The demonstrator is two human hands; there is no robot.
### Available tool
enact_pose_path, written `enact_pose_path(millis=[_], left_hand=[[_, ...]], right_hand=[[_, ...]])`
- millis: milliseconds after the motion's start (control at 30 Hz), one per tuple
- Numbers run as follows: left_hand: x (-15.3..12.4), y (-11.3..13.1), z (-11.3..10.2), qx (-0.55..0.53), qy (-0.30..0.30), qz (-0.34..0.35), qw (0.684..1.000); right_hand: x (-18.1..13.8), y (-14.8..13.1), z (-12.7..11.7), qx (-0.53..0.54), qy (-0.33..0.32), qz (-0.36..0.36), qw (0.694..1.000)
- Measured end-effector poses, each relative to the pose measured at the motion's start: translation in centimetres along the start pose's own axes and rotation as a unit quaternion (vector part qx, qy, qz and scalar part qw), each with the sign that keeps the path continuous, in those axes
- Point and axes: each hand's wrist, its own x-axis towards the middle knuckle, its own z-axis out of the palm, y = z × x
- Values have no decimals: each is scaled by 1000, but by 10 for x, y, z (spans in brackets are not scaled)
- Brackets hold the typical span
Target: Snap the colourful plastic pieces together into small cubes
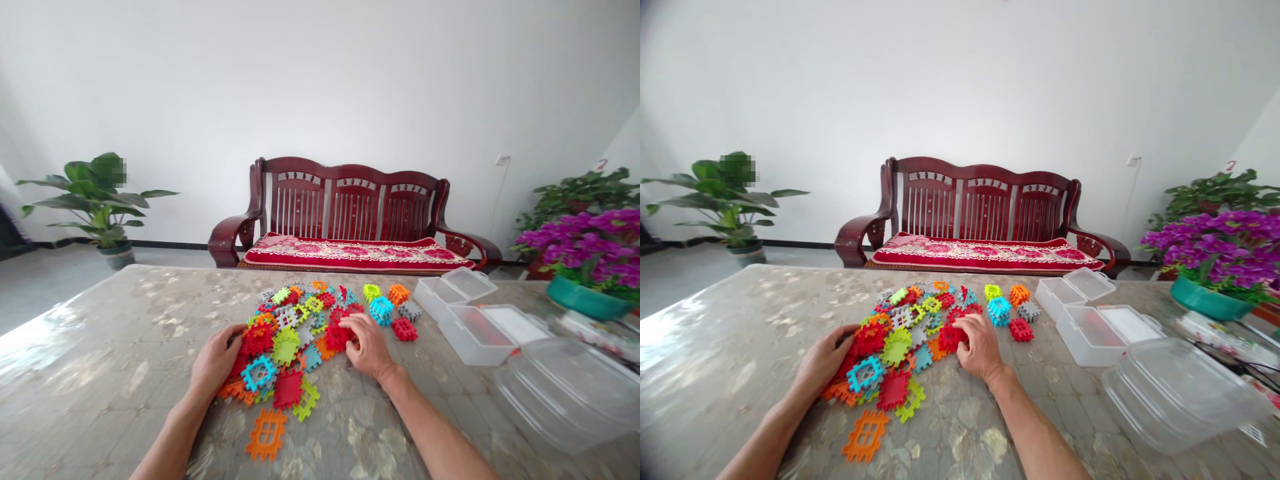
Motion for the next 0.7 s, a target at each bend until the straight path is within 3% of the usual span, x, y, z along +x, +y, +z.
enact_pose_path(millis=[200, 700], left_hand=[[-1, 0, 0, 1, -3, -2, 1000], [-1, 0, 0, -9, -14, 1, 1000]], right_hand=[[-1, 0, 5, -14, -55, 5, 998], [0, 8, 6, 31, 54, 51, 997]])
